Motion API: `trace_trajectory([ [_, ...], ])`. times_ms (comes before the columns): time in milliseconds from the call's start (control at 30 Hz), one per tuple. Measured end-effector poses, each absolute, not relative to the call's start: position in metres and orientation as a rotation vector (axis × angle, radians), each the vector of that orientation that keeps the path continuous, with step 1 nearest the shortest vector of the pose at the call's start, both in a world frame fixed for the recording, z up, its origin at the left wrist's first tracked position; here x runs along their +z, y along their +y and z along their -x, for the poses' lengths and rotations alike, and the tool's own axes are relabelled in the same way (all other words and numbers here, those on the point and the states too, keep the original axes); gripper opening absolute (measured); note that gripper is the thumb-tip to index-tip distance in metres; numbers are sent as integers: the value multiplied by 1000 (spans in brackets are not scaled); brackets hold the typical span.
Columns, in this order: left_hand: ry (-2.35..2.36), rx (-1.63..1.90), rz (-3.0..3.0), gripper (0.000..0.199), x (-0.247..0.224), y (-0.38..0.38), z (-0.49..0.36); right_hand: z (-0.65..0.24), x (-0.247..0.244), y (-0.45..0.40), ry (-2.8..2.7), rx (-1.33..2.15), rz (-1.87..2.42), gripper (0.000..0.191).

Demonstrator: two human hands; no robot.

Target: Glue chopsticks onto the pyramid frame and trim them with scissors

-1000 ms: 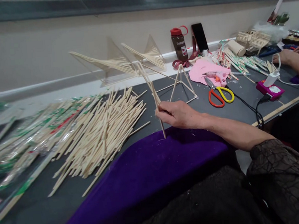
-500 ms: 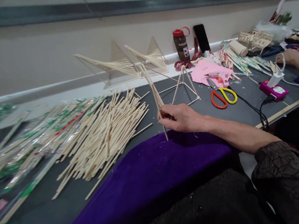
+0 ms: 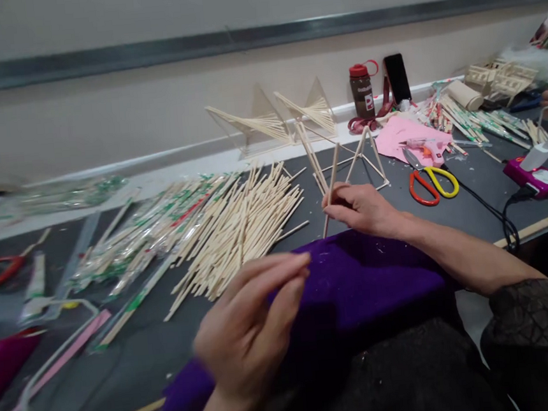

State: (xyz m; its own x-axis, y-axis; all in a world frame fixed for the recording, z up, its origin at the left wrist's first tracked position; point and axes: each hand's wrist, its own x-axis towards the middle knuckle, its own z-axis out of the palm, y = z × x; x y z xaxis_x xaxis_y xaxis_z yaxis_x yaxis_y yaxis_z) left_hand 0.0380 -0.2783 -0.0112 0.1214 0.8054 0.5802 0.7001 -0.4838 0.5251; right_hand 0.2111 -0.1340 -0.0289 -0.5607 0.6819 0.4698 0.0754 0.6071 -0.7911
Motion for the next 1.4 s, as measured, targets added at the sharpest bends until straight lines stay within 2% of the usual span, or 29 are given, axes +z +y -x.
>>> trace_trajectory([
  [133,1534,1072,-2326,20,-17,-240,-26,-215,-27,-134,-1960,921,626,21],
  [333,1749,471,-2354,28,-43,-209,-4,-215,-28,-136,-2030,839,600,23],
  [433,1796,312,-2351,30,-52,-198,1,-215,-28,-136,-2052,816,623,20],
  [567,1864,294,-2312,32,-50,-180,12,-216,-26,-137,-2084,809,695,20],
  [767,2203,606,-2074,32,-13,-187,50,-218,-25,-138,-2114,789,673,18],
  [867,2425,319,-1891,29,1,-207,66,-217,-25,-139,-2110,774,648,18],
  [1000,2372,-23,-1825,28,-6,-232,71,-216,-25,-139,-2118,771,652,18],
  [1200,2303,-14,-1874,19,-24,-244,69,-216,-29,-138,-2124,820,696,21],
  [1400,2387,-85,-1919,26,-25,-235,70,-214,-32,-137,-2149,796,622,15],
])
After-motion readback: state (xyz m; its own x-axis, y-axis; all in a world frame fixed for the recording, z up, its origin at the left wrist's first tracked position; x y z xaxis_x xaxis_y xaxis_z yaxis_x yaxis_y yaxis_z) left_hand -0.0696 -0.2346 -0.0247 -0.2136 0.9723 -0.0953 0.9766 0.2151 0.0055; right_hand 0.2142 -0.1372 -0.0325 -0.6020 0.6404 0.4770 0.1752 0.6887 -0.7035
